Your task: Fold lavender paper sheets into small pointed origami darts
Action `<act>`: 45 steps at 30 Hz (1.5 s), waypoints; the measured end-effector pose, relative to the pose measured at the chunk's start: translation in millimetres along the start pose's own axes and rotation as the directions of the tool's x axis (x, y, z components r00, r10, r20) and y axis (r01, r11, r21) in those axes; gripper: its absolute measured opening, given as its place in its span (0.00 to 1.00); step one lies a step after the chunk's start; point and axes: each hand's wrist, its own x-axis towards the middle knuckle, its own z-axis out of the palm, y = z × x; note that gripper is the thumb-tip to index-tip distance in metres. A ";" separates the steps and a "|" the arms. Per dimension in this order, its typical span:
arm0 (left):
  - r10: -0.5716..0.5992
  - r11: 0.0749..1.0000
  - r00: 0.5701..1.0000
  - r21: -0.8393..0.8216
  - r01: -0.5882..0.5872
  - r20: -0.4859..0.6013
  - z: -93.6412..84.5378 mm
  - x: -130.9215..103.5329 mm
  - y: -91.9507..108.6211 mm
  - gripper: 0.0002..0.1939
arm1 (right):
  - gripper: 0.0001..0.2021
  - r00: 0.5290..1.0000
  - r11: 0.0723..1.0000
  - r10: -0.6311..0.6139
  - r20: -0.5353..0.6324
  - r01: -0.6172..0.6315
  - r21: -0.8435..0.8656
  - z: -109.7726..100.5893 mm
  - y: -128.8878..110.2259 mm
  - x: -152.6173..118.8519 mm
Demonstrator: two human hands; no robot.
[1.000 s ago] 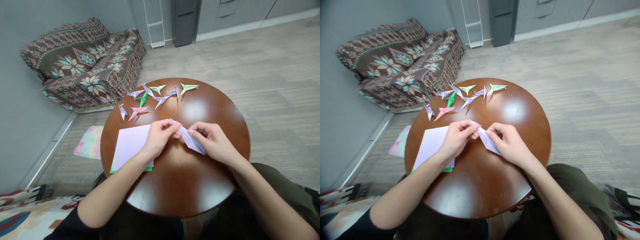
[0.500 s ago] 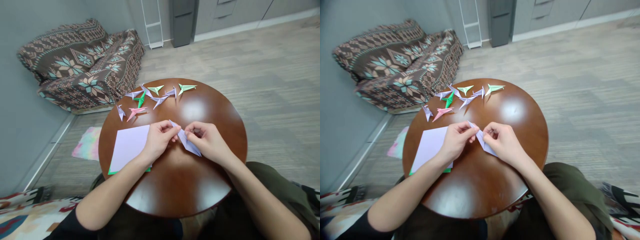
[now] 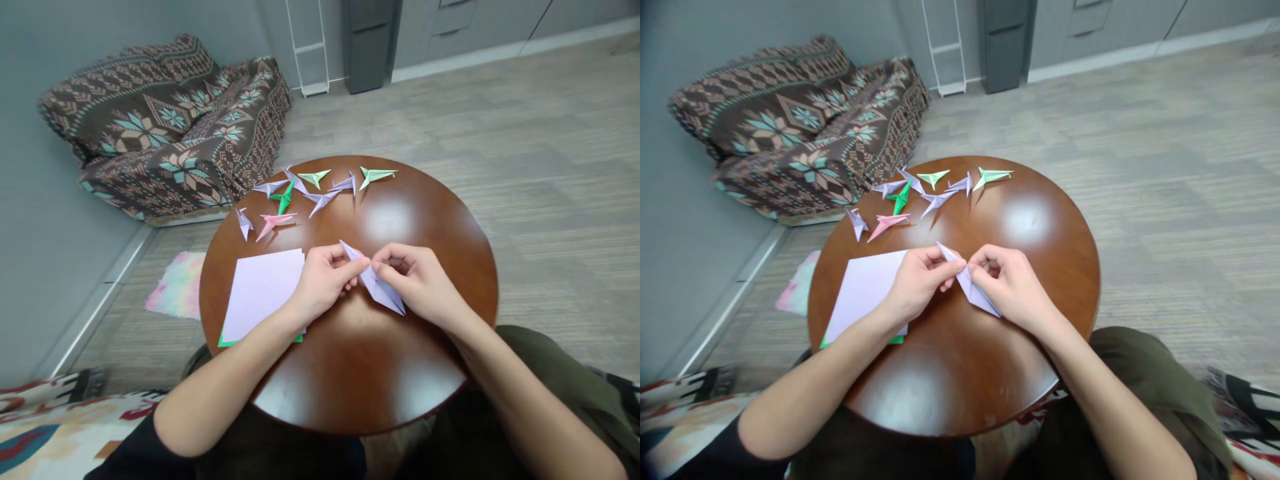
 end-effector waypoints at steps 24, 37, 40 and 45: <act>-0.072 0.944 0.997 -0.320 0.076 0.026 3.6 1.1 -2.7 0.16 | 0.08 0.988 0.916 0.026 -0.150 0.037 0.400 -0.5 4.2 3.8; -0.157 0.987 0.969 0.019 0.157 0.192 0.6 1.6 -5.9 0.18 | 0.08 0.927 0.917 0.094 -0.363 0.061 0.393 -4.5 11.0 8.7; -0.149 0.988 0.973 -0.009 0.153 0.175 -0.8 2.9 -9.5 0.18 | 0.04 0.899 0.858 0.105 -0.426 0.135 0.495 -6.9 13.3 13.1; -0.155 0.985 0.958 0.115 0.130 0.243 -11.4 1.0 1.6 0.13 | 0.20 0.979 0.873 0.067 -0.191 0.035 0.486 -7.9 8.2 11.6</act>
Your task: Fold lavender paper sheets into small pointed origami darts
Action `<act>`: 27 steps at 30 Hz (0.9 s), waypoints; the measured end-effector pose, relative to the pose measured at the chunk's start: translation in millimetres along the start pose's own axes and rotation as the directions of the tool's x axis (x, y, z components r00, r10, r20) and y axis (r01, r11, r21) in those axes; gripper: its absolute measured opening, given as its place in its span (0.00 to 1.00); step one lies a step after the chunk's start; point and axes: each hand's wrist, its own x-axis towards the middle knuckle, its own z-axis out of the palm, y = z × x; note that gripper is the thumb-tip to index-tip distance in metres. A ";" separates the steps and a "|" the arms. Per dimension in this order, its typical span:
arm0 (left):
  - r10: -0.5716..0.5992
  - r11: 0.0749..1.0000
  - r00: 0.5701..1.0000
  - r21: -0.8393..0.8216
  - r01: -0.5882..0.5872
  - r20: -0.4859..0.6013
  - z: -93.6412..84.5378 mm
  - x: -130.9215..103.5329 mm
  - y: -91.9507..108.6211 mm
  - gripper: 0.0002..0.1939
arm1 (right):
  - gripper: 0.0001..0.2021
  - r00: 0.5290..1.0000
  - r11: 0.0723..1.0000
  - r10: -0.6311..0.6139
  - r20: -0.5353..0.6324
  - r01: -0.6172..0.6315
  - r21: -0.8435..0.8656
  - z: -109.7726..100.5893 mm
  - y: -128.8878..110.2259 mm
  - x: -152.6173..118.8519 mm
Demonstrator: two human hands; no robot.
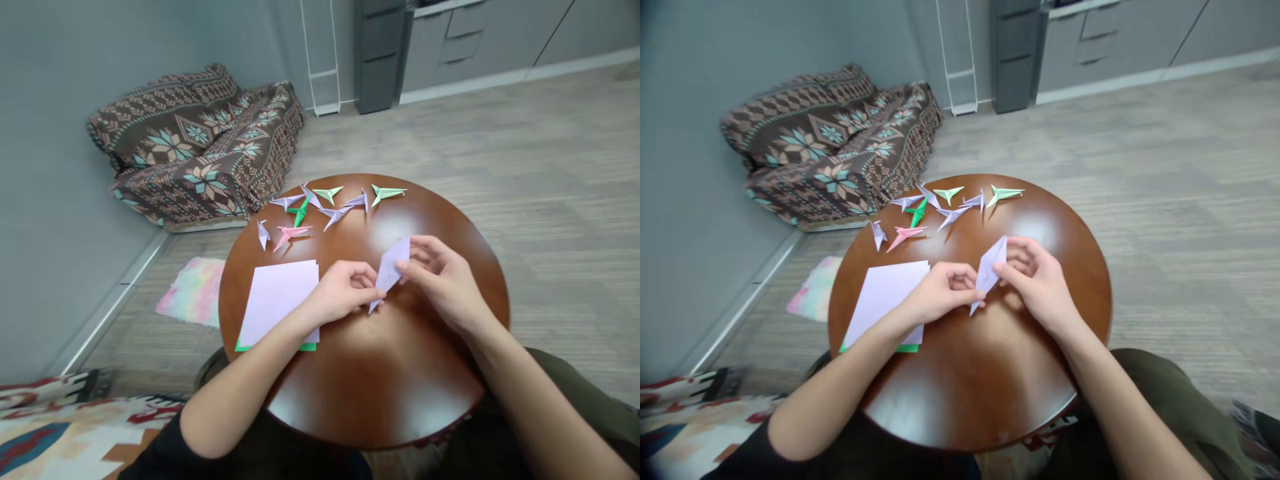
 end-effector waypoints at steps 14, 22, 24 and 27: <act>0.123 0.992 0.990 0.009 -0.123 -0.074 -52.5 -74.4 28.9 0.07 | 0.11 0.944 0.906 0.019 0.330 0.123 -0.405 86.2 -30.0 -10.8; 0.071 0.996 0.987 -0.038 -0.077 -0.144 -120.1 -93.4 -16.7 0.11 | 0.17 0.888 0.964 0.127 0.443 -0.005 -0.265 154.4 16.8 26.4; 0.041 0.992 0.988 -0.114 -0.059 -0.151 -125.9 -94.9 -25.6 0.13 | 0.19 0.885 0.971 0.123 0.450 -0.014 -0.237 158.8 28.7 30.3; 0.030 0.981 0.980 -0.180 -0.066 -0.196 -125.5 -96.4 -33.7 0.17 | 0.16 0.898 0.979 0.101 0.427 -0.012 -0.205 158.4 40.8 30.5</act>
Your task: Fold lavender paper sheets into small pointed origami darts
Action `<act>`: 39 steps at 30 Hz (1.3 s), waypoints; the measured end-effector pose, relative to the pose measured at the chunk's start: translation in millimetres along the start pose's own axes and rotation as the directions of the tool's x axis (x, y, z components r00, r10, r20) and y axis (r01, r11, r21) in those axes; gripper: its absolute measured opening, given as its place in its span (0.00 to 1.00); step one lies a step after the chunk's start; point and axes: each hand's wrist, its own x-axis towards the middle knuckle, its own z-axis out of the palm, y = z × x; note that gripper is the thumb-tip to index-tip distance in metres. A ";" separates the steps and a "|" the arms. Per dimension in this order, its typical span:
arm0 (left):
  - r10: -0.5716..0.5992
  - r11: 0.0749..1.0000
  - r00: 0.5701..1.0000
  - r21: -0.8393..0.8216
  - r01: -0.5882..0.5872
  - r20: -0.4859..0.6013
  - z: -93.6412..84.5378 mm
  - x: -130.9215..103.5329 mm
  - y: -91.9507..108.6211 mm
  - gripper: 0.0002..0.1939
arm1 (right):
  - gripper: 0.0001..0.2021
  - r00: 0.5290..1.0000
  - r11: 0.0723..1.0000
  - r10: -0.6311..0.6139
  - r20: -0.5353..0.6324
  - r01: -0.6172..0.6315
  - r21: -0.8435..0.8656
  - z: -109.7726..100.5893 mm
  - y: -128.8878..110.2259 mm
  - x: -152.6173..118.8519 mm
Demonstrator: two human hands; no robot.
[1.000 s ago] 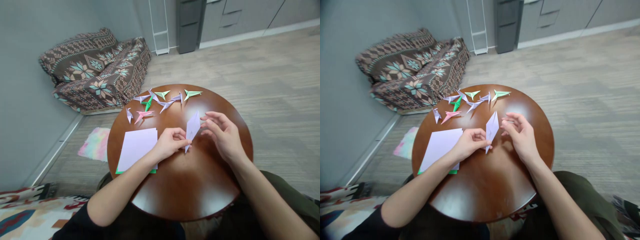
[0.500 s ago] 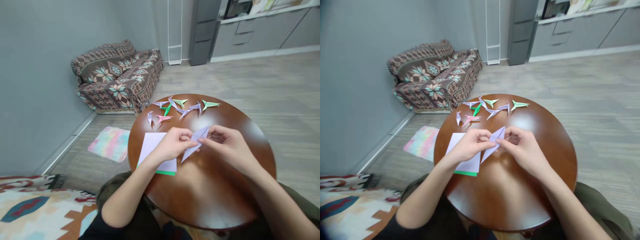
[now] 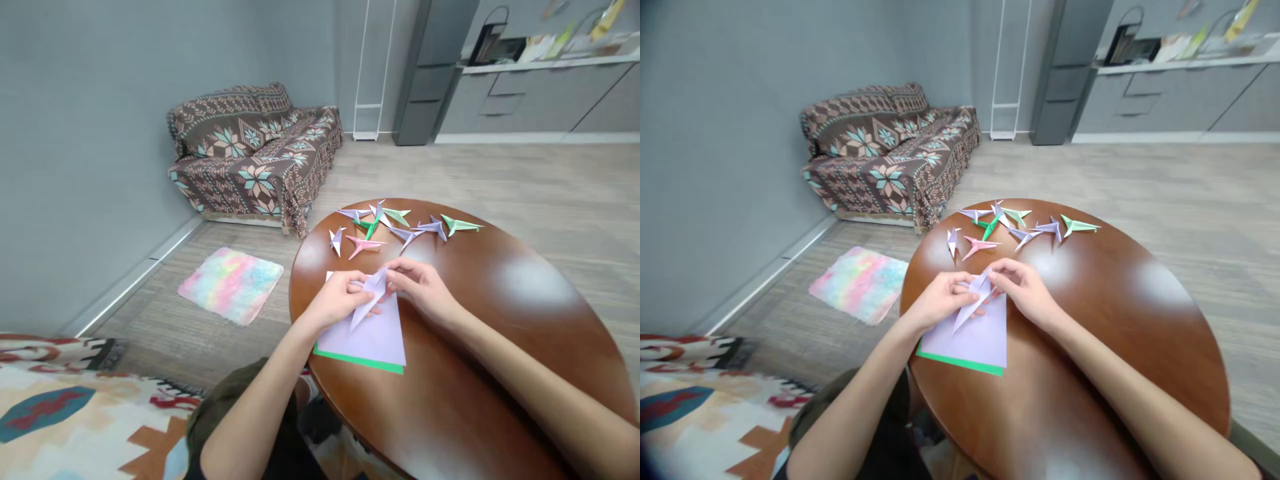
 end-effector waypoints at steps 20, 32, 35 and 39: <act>0.141 0.969 0.983 0.222 -0.112 -0.118 32.2 -3.6 12.0 0.11 | 0.10 0.995 0.997 0.034 -0.099 -0.026 0.079 -10.1 -9.3 -9.8; 0.150 0.961 0.982 0.250 -0.118 -0.114 34.7 -0.7 13.0 0.13 | 0.07 0.986 0.999 -0.026 -0.165 0.031 0.026 -11.3 -5.6 -9.7; 0.139 0.967 0.985 0.229 -0.113 -0.103 34.1 0.2 11.9 0.13 | 0.07 0.982 0.999 -0.041 -0.182 0.045 0.014 -10.9 -3.3 -10.0; 0.088 0.981 0.993 0.178 -0.073 -0.078 33.9 1.7 11.9 0.12 | 0.06 0.980 0.998 -0.040 -0.193 0.050 0.048 -13.6 2.2 -9.2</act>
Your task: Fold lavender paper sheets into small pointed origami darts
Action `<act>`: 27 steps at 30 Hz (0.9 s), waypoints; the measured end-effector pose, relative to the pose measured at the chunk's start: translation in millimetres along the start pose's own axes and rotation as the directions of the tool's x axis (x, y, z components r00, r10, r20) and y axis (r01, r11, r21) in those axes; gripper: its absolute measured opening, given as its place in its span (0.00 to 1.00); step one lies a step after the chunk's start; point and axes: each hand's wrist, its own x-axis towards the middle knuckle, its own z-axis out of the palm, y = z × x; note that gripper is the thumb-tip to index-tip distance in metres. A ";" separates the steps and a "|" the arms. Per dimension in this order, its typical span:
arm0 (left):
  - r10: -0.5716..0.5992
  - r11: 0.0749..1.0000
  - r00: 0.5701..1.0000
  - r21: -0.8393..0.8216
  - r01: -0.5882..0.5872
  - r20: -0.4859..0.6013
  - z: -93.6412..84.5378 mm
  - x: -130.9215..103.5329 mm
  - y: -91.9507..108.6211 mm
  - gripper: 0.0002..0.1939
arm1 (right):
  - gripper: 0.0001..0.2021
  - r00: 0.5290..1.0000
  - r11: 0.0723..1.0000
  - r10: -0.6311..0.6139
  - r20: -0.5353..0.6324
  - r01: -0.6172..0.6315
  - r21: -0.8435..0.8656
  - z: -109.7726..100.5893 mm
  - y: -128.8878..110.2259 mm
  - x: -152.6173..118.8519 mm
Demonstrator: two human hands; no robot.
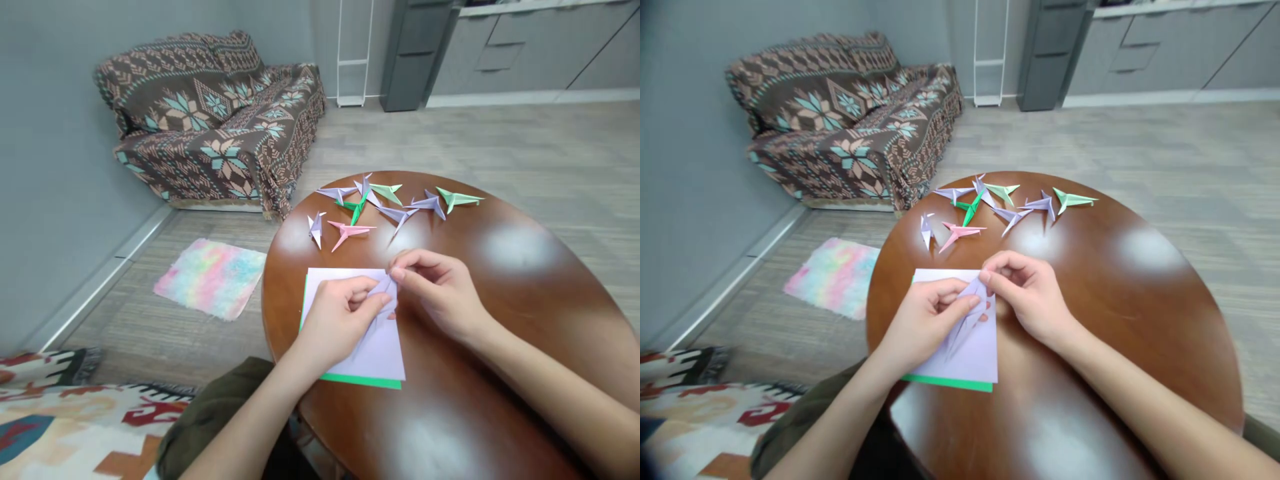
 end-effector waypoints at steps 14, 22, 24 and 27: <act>-0.021 0.985 0.997 -0.170 0.034 0.073 -3.2 4.9 -7.8 0.11 | 0.11 0.995 0.990 0.096 -0.016 -0.097 -0.100 -4.5 -10.4 5.2; -0.038 0.991 0.994 -0.129 0.025 -0.104 -13.5 11.7 -8.7 0.10 | 0.07 0.998 0.939 -0.059 -0.029 0.045 -0.341 -10.9 -9.2 8.1; -0.006 0.996 0.993 -0.091 -0.004 -0.115 -14.6 11.9 -8.6 0.08 | 0.06 0.993 0.909 -0.115 0.041 0.122 -0.399 -8.1 -10.5 5.8; 0.041 0.996 0.993 -0.075 -0.050 -0.114 -13.7 11.6 -9.5 0.08 | 0.04 0.987 0.890 -0.136 0.082 0.158 -0.429 -5.5 -9.8 3.4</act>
